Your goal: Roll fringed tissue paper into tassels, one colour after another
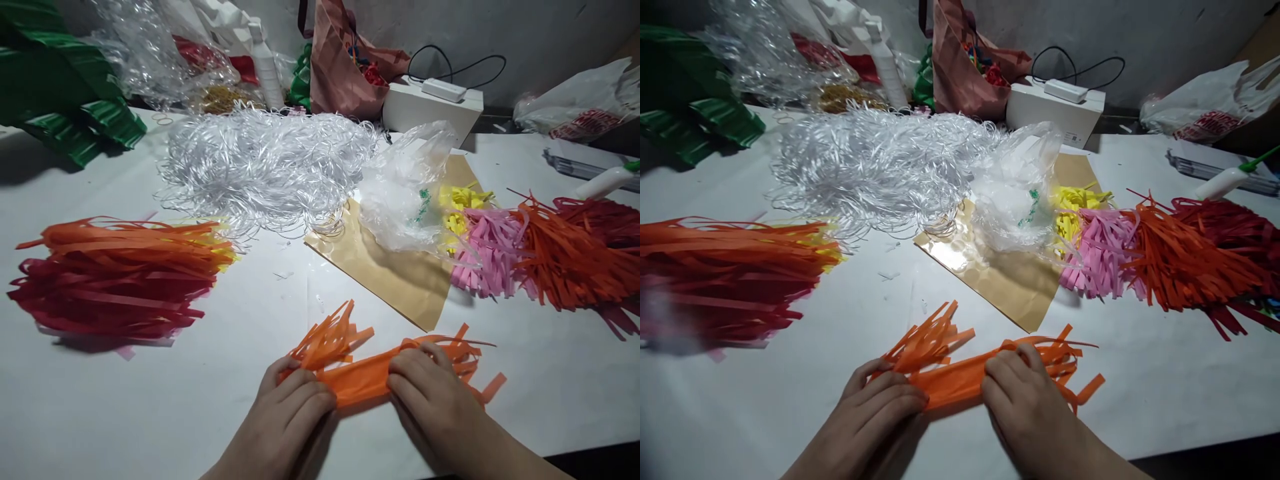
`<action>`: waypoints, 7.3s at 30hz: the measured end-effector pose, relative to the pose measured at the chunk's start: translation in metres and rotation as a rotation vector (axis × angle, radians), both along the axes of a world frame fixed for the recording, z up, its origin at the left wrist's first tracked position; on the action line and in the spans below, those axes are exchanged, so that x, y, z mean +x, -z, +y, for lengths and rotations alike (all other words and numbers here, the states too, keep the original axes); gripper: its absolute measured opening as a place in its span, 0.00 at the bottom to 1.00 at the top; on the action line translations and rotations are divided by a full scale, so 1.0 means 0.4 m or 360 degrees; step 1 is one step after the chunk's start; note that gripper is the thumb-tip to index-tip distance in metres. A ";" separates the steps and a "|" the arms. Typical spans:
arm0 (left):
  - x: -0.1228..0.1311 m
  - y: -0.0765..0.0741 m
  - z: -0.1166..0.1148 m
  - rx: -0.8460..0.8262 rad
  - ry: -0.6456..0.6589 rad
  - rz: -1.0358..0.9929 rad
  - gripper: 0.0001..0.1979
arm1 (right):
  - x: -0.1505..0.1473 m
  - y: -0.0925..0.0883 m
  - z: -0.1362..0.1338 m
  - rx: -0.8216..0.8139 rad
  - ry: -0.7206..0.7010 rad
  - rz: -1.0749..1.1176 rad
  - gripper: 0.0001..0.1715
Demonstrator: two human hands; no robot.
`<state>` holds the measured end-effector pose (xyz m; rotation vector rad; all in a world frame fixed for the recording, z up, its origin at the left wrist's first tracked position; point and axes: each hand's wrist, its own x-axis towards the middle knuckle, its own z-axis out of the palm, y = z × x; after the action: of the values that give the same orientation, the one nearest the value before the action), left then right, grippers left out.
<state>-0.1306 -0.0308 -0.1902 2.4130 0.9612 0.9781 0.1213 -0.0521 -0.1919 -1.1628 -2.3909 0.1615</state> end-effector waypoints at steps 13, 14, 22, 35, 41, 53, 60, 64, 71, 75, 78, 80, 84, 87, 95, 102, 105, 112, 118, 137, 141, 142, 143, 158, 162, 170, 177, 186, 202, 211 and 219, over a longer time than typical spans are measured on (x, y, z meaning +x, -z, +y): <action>0.016 -0.007 0.004 -0.0113 -0.0436 0.0262 0.12 | -0.040 -0.020 0.064 -0.0189 0.0376 -0.0388 0.18; 0.016 -0.007 0.004 -0.0085 -0.0431 0.0284 0.12 | -0.039 -0.020 0.065 -0.0188 0.0383 -0.0375 0.18; 0.009 -0.008 0.016 -0.0004 -0.0293 0.0434 0.13 | -0.025 -0.048 0.053 -0.0036 -0.0033 -0.0086 0.12; 0.014 -0.015 0.014 0.0180 -0.0047 0.0349 0.10 | -0.044 -0.002 0.037 0.0119 -0.0129 -0.0032 0.13; 0.008 -0.012 0.027 0.0099 0.0056 0.0332 0.13 | -0.053 -0.019 0.034 0.0020 -0.0115 -0.0121 0.11; -0.030 0.003 0.003 -0.0232 -0.0108 0.0306 0.09 | -0.003 -0.037 0.046 -0.0344 0.0093 0.0044 0.10; 0.001 -0.019 0.023 -0.0277 -0.0273 0.0394 0.14 | -0.016 -0.024 0.058 -0.0397 0.0267 0.0075 0.12; 0.016 -0.029 0.029 -0.0180 -0.0335 0.0543 0.12 | -0.022 -0.014 0.062 -0.0398 0.0341 0.0035 0.11; 0.019 -0.006 0.022 -0.0051 -0.0247 0.0318 0.11 | -0.018 -0.028 0.051 -0.0111 0.0214 0.0119 0.11; 0.021 -0.016 0.020 -0.0021 -0.0098 0.0338 0.09 | -0.038 -0.022 0.046 0.0068 -0.0124 -0.0018 0.14; 0.024 -0.028 0.023 -0.0046 -0.0089 0.0418 0.10 | -0.058 -0.005 0.054 0.0159 -0.0222 -0.0179 0.15; 0.026 -0.029 0.024 -0.0051 -0.0093 0.0443 0.10 | -0.068 0.005 0.060 0.0187 -0.0213 -0.0193 0.15; 0.028 -0.021 0.026 -0.0034 -0.0111 0.0437 0.10 | -0.074 0.007 0.064 0.0092 -0.0127 -0.0120 0.13; 0.024 -0.018 0.027 -0.0028 -0.0110 0.0422 0.11 | -0.067 0.002 0.060 0.0085 -0.0146 -0.0192 0.13; 0.014 -0.032 0.030 -0.0130 -0.0278 0.0306 0.10 | -0.037 -0.002 0.051 -0.0159 0.0104 0.0043 0.12; 0.035 -0.015 0.036 -0.0160 -0.0404 0.0476 0.12 | -0.048 -0.024 0.065 -0.0343 0.0363 0.0201 0.12; 0.033 -0.018 0.039 -0.0095 -0.0346 0.0567 0.12 | -0.047 -0.021 0.067 -0.0313 0.0332 0.0203 0.12; 0.060 -0.004 0.031 0.0486 -0.0144 0.0729 0.13 | -0.056 -0.019 0.063 0.0110 -0.0126 -0.0350 0.10; 0.064 0.000 0.055 0.0500 -0.0119 0.0553 0.17 | -0.078 -0.007 0.089 0.0489 -0.0237 -0.0478 0.14; 0.245 -0.166 0.264 -0.1920 0.0571 -0.1048 0.16 | 0.065 -0.191 0.206 0.0917 0.0007 0.0693 0.09; 0.280 -0.099 0.297 -0.1443 0.0586 -0.1088 0.14 | 0.083 -0.156 0.224 0.0640 0.0006 0.0955 0.12; 0.283 -0.090 0.299 -0.1367 0.0553 -0.1089 0.14 | 0.087 -0.149 0.226 0.0550 0.0009 0.0996 0.13; 0.285 -0.085 0.299 -0.1333 0.0514 -0.1098 0.14 | 0.090 -0.143 0.228 0.0461 0.0015 0.1033 0.13; 0.287 -0.110 0.274 -0.1607 0.0120 -0.1297 0.17 | 0.069 -0.110 0.247 0.0268 0.0085 0.1226 0.15; 0.286 -0.102 0.294 -0.1868 0.0278 -0.1285 0.19 | 0.071 -0.129 0.246 0.0194 0.0124 0.1302 0.15; 0.256 -0.106 0.313 -0.2372 0.0540 -0.1142 0.16 | 0.099 -0.137 0.240 0.0272 0.0043 0.0975 0.21; 0.236 -0.169 0.308 -0.2086 0.0470 -0.0805 0.24 | 0.112 -0.124 0.248 0.0617 -0.0075 0.0837 0.22; 0.211 -0.168 0.289 0.0114 0.0274 0.0187 0.10 | 0.105 -0.133 0.240 0.0637 -0.0085 0.0670 0.17; 0.225 -0.178 0.285 0.0680 0.0142 0.0390 0.10 | 0.072 -0.151 0.231 0.0763 0.0253 0.0422 0.11; 0.237 -0.149 0.266 0.0696 0.0093 0.0169 0.09 | 0.054 -0.162 0.224 0.0870 0.0311 0.0345 0.09; 0.240 -0.167 0.261 -0.1143 0.0253 -0.0389 0.16 | 0.065 -0.161 0.209 0.0915 0.0329 0.0450 0.10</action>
<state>-0.0346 0.0736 -0.1235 1.6981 0.8306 0.6892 0.1475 0.0313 -0.1275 -1.0138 -1.8722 -0.3815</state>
